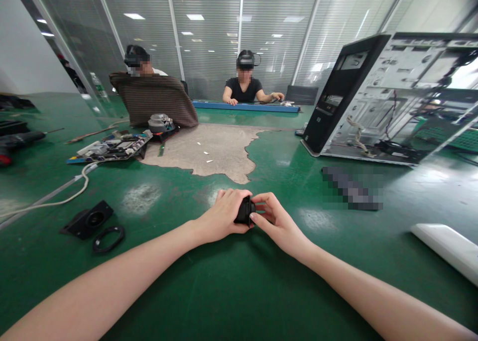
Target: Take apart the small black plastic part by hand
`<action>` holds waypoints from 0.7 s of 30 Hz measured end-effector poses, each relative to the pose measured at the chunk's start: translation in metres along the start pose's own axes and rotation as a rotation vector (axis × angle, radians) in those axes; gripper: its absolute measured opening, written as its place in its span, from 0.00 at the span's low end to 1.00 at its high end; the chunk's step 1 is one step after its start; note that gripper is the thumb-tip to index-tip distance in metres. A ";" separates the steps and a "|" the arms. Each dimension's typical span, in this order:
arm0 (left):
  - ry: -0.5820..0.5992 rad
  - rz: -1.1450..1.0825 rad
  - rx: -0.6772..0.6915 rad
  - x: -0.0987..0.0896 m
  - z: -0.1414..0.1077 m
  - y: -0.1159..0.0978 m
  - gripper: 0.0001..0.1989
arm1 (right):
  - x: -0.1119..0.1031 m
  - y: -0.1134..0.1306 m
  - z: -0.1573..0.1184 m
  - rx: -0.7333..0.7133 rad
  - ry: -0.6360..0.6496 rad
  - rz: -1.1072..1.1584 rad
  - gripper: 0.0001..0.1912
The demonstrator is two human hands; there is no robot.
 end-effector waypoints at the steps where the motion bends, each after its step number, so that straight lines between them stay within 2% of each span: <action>1: -0.004 0.000 0.003 0.000 0.000 0.000 0.28 | 0.000 -0.001 0.000 0.013 -0.002 -0.005 0.12; 5: -0.006 0.001 0.006 0.000 0.000 0.000 0.28 | 0.001 -0.002 0.001 0.049 0.021 -0.024 0.13; 11: 0.012 0.009 0.000 0.000 0.000 0.000 0.27 | 0.002 0.003 -0.001 -0.043 0.037 0.019 0.09; 15: 0.002 0.013 0.002 0.000 0.000 0.000 0.28 | 0.002 0.001 0.000 -0.021 0.034 0.072 0.06; 21: -0.009 0.015 0.009 0.001 0.000 0.002 0.28 | 0.001 -0.001 0.002 0.039 0.013 0.028 0.12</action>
Point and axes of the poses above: each hand's wrist, its own z-axis towards the middle knuckle, its own x-axis out of the palm, y = z × x, the point moved 6 cm from there along z, towards the middle knuckle, and after that the axes turned 6 degrees about x, right-handed, at the moved point
